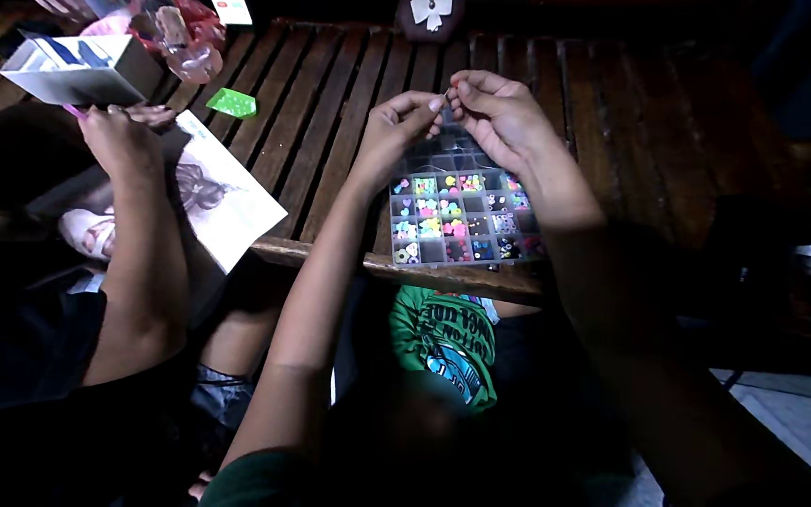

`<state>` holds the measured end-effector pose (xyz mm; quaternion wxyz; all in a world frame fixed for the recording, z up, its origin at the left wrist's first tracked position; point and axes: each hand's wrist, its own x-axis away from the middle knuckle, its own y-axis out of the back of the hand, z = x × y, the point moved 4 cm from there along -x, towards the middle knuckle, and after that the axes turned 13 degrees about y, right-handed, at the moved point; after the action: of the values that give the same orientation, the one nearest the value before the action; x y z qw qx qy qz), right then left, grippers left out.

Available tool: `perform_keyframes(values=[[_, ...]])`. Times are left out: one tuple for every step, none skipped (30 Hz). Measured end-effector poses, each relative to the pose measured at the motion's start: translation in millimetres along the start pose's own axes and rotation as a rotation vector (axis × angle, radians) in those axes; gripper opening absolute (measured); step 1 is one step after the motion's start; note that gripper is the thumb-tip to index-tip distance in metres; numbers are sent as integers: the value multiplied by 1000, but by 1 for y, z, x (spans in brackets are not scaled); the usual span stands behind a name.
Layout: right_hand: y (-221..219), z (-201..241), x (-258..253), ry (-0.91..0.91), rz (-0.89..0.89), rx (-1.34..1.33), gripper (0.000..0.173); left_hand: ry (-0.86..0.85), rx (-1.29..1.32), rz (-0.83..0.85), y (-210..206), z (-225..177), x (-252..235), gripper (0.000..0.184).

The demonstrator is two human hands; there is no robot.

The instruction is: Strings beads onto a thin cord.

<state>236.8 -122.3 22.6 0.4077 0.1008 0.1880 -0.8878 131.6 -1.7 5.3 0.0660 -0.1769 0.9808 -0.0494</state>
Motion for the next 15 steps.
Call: perform_keyframes(values=[[-1,0,0,0,6,-2,13,5,5,0,0,0,0,11],[-1,0,1,-1,10,-5,13,9,13,1,0,1,0,11],[-2,1,1,-3,12,-8,13,7,20,5,0,1,-1,11],[-2,0,1,-5,15,-10,13,3,26,11,1,1,-1,11],[-2,0,1,-5,20,-14,13,-3,30,17,1,1,-2,12],[-2,0,1,-4,23,-17,13,-10,30,22,2,2,-2,12],[-2,0,1,-2,23,-21,14,-13,31,26,2,2,-2,12],[-2,0,1,0,23,-21,14,-12,33,25,2,2,-2,12],[-2,1,1,1,21,-20,14,-9,32,22,1,2,-2,12],[-2,1,1,0,15,-18,14,-6,29,20,1,2,-2,12],[-2,1,1,-3,11,-12,14,-3,25,15,1,2,-2,11],[-2,1,1,-8,9,-3,15,-2,15,8,2,2,-2,11],[-2,2,1,-15,2,-2,15,-2,11,5,2,2,-3,11],[-2,2,0,-22,-1,-1,15,-2,14,4,2,3,-3,11],[-1,2,0,-30,-3,-2,16,-1,16,4,3,3,-3,11]])
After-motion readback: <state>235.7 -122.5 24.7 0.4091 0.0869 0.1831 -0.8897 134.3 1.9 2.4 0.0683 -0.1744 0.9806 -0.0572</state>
